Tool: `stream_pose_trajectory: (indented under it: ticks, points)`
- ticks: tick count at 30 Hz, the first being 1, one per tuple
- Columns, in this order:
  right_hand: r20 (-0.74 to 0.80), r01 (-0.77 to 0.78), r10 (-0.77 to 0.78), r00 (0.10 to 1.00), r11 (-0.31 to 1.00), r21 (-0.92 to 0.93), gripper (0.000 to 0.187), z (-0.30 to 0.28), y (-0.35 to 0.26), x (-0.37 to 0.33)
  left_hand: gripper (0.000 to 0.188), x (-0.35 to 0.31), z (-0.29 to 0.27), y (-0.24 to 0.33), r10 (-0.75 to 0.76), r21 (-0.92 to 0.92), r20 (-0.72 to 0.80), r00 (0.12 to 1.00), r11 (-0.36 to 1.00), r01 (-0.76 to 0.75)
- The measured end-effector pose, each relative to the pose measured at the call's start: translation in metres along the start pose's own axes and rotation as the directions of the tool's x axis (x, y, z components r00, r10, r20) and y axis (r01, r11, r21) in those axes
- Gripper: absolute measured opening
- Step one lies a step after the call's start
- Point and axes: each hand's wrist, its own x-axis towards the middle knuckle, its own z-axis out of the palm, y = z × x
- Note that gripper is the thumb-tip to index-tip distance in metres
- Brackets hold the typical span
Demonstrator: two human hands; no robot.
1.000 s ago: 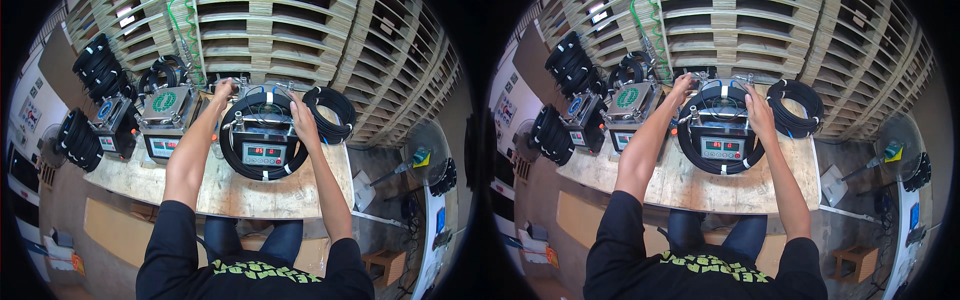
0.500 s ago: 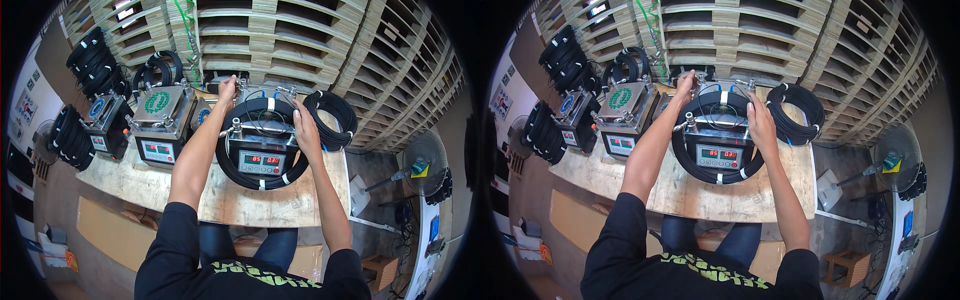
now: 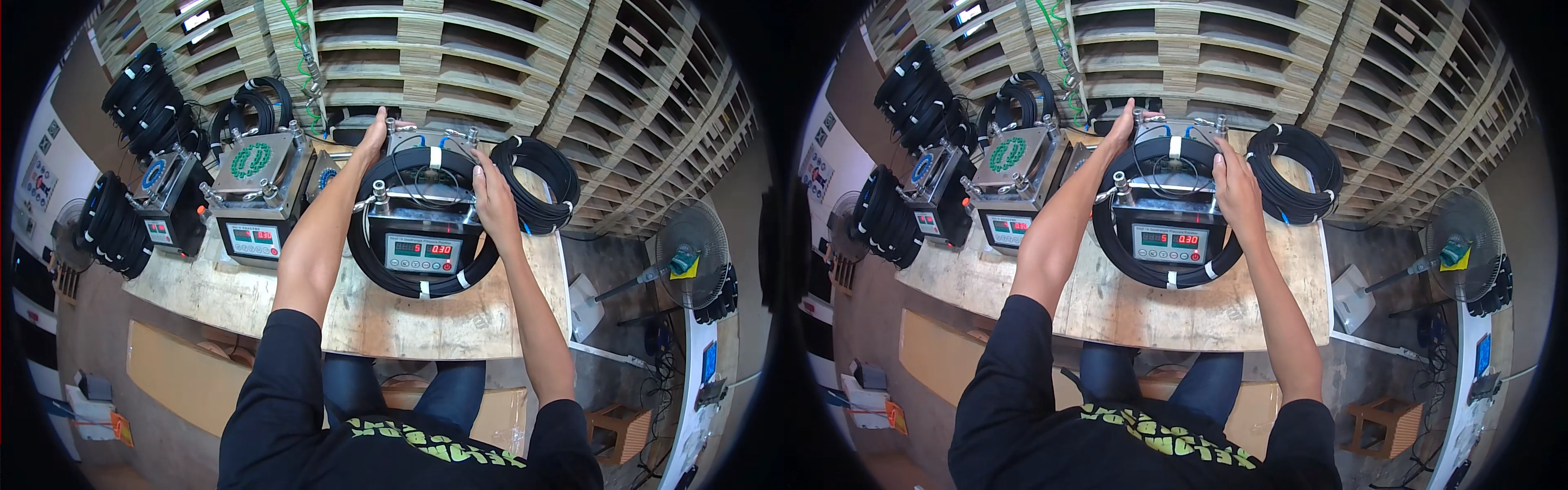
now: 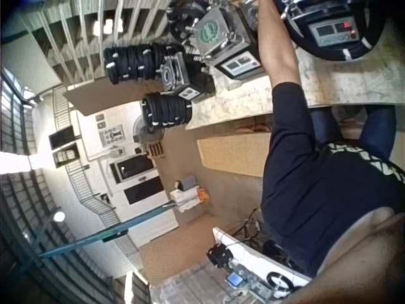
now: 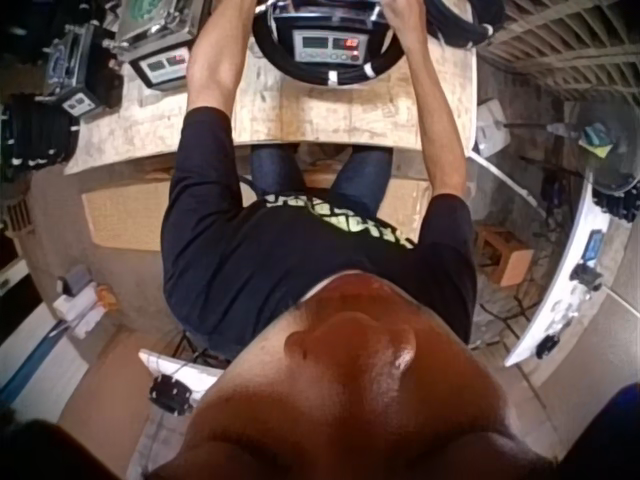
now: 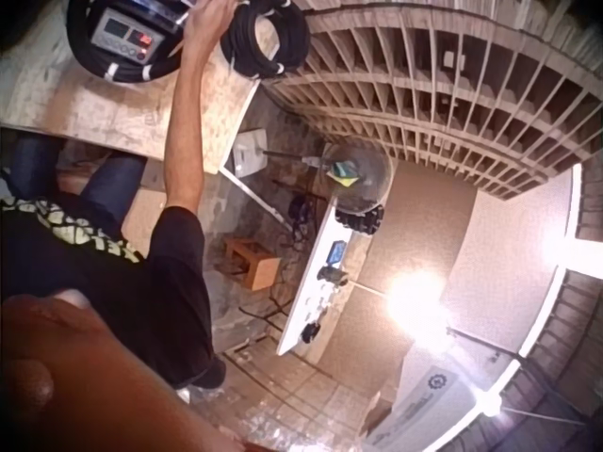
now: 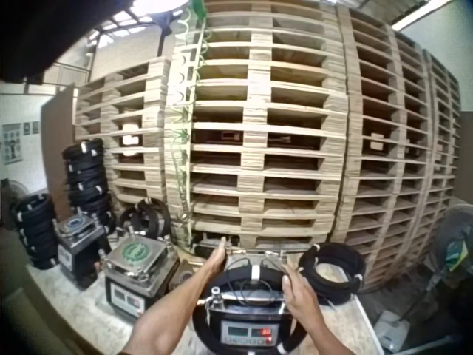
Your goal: The person places a coil of cable into an industrial machine by hand.
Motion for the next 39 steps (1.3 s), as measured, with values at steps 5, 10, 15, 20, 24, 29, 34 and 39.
stream_pose_trajectory:
  ticks: [5,10,15,20,24,29,34,39]
  points:
    - [-0.021,-0.011,0.013,1.000,0.996,0.090,0.038,0.005,-0.007,0.004,0.085,-0.026,-0.021,0.004,0.194,0.189,-0.314,0.929,0.972,-0.139]
    - [-0.141,-0.049,0.065,0.988,0.993,0.111,0.034,-0.007,0.004,0.000,0.074,-0.108,0.018,0.013,0.145,0.270,-0.281,0.949,0.961,-0.067]
    - [-0.250,-0.009,0.051,0.967,0.986,0.166,0.030,-0.002,0.008,-0.010,0.050,-0.203,0.020,0.001,0.570,0.491,-0.172,0.803,0.756,-0.432]
    - [-0.299,-0.003,0.053,0.953,0.986,0.166,0.032,0.005,0.011,-0.020,0.027,-0.255,0.030,-0.008,0.752,0.774,0.054,0.657,0.384,-0.503]
    - [-0.260,-0.065,0.112,0.959,0.981,0.182,0.033,0.006,0.003,-0.031,0.025,-0.259,0.025,-0.004,0.615,0.866,0.047,0.787,0.367,-0.339]
    - [-0.308,-0.032,0.070,0.949,0.992,0.126,0.032,0.007,0.009,-0.037,0.023,-0.249,0.022,-0.002,0.743,0.817,0.126,0.657,0.298,-0.494]
    - [-0.225,-0.159,0.196,0.954,0.972,0.171,0.031,0.002,-0.004,-0.046,0.030,-0.264,0.034,-0.006,0.613,0.826,-0.050,0.788,0.469,-0.313]
    - [-0.386,0.038,0.019,0.922,0.990,0.139,0.030,0.012,0.010,-0.045,0.035,-0.255,0.036,-0.016,0.704,0.799,-0.080,0.705,0.468,-0.377]
